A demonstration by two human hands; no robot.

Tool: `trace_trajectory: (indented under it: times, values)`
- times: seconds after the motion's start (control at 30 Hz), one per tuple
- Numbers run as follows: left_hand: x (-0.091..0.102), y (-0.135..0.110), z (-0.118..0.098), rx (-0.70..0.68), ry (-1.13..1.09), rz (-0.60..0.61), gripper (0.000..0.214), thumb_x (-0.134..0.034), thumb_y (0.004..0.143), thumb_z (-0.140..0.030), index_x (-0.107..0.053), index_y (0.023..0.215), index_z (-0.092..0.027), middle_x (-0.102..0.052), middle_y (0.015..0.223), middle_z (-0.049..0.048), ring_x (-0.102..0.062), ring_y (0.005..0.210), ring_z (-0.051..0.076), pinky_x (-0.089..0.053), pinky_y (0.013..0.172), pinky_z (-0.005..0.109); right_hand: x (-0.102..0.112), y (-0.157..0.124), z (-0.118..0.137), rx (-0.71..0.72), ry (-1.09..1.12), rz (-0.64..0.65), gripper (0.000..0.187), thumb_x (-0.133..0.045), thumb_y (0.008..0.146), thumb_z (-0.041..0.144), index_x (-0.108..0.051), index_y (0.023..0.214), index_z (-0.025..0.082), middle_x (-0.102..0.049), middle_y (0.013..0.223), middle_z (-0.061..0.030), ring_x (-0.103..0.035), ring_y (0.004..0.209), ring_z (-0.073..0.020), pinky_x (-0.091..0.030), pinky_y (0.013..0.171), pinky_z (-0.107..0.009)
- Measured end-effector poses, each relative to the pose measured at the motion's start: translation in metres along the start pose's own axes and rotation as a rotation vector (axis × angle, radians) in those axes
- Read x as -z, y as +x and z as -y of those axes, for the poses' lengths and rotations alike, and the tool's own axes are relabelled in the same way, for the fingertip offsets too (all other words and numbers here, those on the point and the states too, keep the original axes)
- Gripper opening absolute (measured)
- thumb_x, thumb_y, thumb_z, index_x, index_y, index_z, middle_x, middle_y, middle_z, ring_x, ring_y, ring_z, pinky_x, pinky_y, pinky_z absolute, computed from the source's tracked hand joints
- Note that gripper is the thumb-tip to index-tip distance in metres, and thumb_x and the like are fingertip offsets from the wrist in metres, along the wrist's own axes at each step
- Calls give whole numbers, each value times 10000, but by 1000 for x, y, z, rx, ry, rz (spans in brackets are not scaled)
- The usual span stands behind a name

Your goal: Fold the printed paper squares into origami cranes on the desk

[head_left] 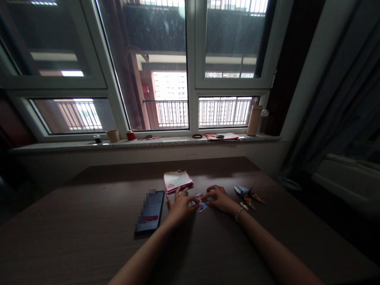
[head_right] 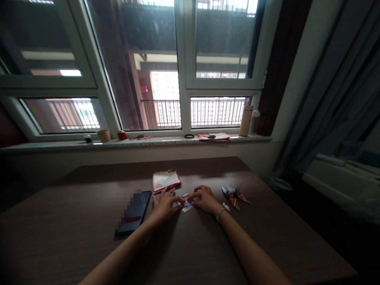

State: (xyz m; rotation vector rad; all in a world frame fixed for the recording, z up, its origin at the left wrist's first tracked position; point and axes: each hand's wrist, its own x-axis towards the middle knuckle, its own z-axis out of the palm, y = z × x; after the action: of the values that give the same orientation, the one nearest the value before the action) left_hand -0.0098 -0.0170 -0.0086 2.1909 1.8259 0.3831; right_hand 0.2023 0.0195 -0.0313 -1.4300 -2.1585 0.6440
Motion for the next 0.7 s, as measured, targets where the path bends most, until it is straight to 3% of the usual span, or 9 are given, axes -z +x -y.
trace_trajectory:
  times: [0.33, 0.57, 0.7]
  values:
    - [-1, 1, 5, 26, -16, 48, 317, -587, 816, -495, -691, 1107, -424, -338, 1552, 33, -73, 1466, 386, 51, 1035, 755, 3, 0, -5, -27, 17, 40, 378, -650, 725, 151, -740, 1035, 347, -519, 1284, -27, -388, 1265, -246, -264, 1134, -382]
    - [-5, -4, -6, -25, -17, -70, 226, -589, 826, -482, -729, 986, -405, -411, 1508, -12, -119, 1465, 342, 122, 1054, 727, -3, -5, -2, 25, 5, -81, 177, -655, 792, 299, -772, 924, 284, -560, 1222, -56, -430, 1232, -245, -294, 1106, -374]
    - [-10, -2, -9, -34, -45, -108, 205, -637, 803, -480, -738, 928, -352, -433, 1493, -2, -161, 1448, 345, 98, 1069, 727, -8, -5, 0, 37, -20, -141, 176, -712, 761, 397, -772, 878, 280, -574, 1181, -59, -450, 1202, -244, -326, 1071, -362]
